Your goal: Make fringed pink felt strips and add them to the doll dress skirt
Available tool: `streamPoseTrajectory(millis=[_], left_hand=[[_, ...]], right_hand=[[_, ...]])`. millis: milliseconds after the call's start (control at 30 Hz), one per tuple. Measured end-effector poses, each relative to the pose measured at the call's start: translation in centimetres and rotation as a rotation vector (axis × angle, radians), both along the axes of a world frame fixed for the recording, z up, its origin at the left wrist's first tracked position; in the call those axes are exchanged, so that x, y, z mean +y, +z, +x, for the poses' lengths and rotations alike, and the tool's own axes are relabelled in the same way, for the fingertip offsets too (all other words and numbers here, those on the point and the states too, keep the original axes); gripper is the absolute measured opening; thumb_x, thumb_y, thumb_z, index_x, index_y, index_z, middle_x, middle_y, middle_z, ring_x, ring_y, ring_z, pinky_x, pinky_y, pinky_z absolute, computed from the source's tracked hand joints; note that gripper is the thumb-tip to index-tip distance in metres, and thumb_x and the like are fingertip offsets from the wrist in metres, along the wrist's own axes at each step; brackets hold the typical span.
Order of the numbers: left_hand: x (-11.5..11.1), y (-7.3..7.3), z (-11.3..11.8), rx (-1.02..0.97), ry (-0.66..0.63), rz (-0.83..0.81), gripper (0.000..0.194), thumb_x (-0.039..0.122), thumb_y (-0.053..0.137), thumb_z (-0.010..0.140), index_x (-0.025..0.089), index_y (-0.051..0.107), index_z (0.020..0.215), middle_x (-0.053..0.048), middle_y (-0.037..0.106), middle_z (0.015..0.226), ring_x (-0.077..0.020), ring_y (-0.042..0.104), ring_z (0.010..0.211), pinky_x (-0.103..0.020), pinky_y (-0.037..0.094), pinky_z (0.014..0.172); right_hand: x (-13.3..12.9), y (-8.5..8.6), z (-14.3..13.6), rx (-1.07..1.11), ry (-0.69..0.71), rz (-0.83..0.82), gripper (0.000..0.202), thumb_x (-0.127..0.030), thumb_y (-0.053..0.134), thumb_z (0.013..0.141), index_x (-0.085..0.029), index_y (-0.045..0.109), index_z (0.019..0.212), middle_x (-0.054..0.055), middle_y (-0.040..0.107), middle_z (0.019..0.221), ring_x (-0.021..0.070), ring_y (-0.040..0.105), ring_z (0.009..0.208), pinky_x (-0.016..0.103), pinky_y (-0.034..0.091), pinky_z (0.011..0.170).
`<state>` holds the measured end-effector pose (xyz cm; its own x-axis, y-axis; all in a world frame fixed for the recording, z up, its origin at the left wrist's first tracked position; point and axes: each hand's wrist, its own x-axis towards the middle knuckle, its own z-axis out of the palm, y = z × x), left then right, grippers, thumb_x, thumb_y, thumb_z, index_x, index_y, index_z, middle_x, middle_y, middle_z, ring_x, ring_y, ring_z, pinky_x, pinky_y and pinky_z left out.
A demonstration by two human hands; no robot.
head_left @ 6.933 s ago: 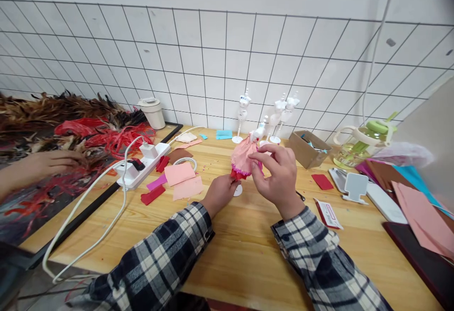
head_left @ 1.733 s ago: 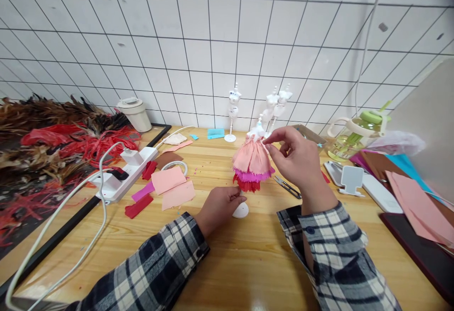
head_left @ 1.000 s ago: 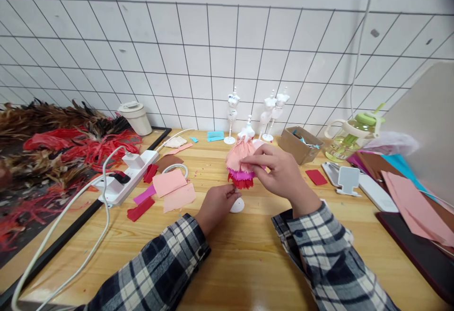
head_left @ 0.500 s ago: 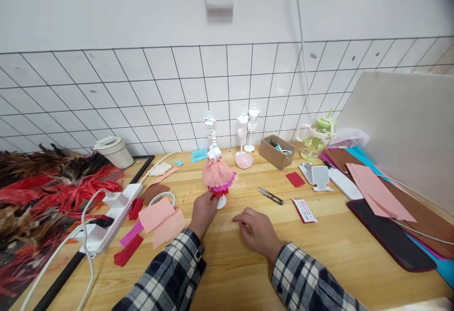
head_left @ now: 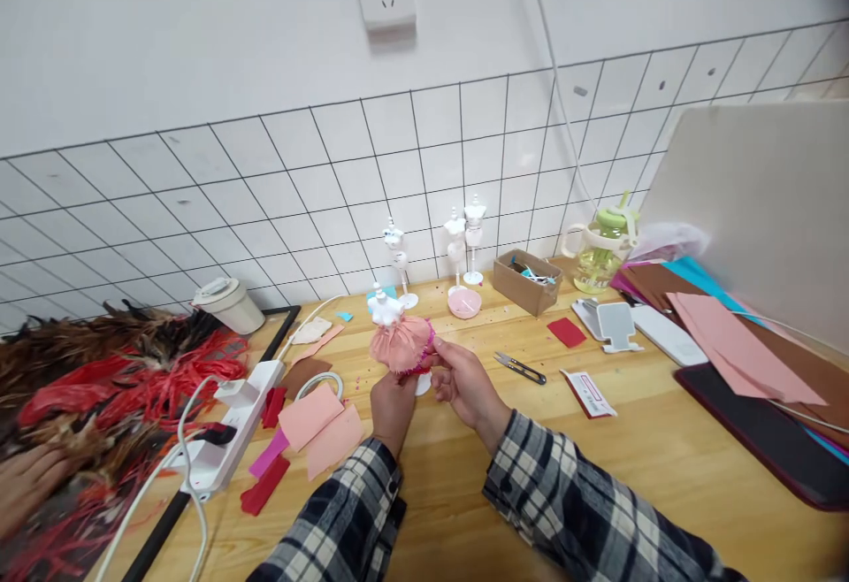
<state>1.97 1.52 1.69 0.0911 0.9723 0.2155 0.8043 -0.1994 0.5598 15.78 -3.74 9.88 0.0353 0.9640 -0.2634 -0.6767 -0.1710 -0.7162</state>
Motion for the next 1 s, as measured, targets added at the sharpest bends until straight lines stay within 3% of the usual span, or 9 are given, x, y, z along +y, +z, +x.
streamPoseTrajectory(millis=[200,400,633,767,1000], left_hand=[[0.1,-0.4,0.0,0.035,0.021,-0.009,0.027,0.035,0.053,0.086,0.016,0.072,0.083,-0.01,0.073,0.08,-0.0193,0.066,0.072,-0.025,0.039,0.063],[0.1,-0.5,0.2,0.05,0.019,-0.025,0.026,0.036,0.055,0.085,0.018,0.073,0.085,-0.01,0.074,0.081,-0.0196,0.067,0.074,-0.025,0.04,0.064],[0.2,-0.5,0.3,0.048,0.056,-0.031,0.027,0.039,0.055,0.085,0.019,0.073,0.087,-0.008,0.075,0.083,-0.0188,0.068,0.078,-0.024,0.04,0.065],[0.2,-0.4,0.4,0.04,0.068,-0.042,0.027,0.039,0.055,0.085,0.019,0.073,0.088,-0.007,0.075,0.083,-0.0186,0.068,0.076,-0.024,0.04,0.065],[0.2,-0.4,0.4,0.043,0.065,-0.04,0.028,0.04,0.055,0.085,0.02,0.073,0.09,-0.007,0.075,0.085,-0.0191,0.068,0.078,-0.024,0.039,0.065]], right_hand=[[0.4,-1.2,0.6,0.038,0.073,-0.067,0.037,-0.044,0.076,0.067,-0.017,0.058,0.085,-0.005,0.06,0.067,0.0023,0.046,0.038,0.013,0.039,0.031],[0.6,-1.2,1.1,0.115,0.132,-0.077,0.034,-0.034,0.079,0.064,-0.018,0.058,0.085,-0.007,0.058,0.066,0.0005,0.042,0.038,0.012,0.038,0.033],[0.2,0.1,1.6,0.15,0.023,-0.072,0.034,-0.023,0.08,0.058,-0.018,0.054,0.08,-0.01,0.055,0.06,-0.0016,0.03,0.035,0.011,0.021,0.03],[-0.1,0.6,1.7,0.164,0.005,-0.045,0.033,-0.022,0.077,0.059,-0.019,0.051,0.079,-0.008,0.06,0.066,-0.001,0.033,0.035,0.012,0.019,0.03],[0.1,0.3,1.6,0.199,0.012,-0.091,0.043,-0.022,0.079,0.062,-0.021,0.054,0.097,-0.007,0.063,0.074,-0.0015,0.037,0.037,0.009,0.024,0.032]])
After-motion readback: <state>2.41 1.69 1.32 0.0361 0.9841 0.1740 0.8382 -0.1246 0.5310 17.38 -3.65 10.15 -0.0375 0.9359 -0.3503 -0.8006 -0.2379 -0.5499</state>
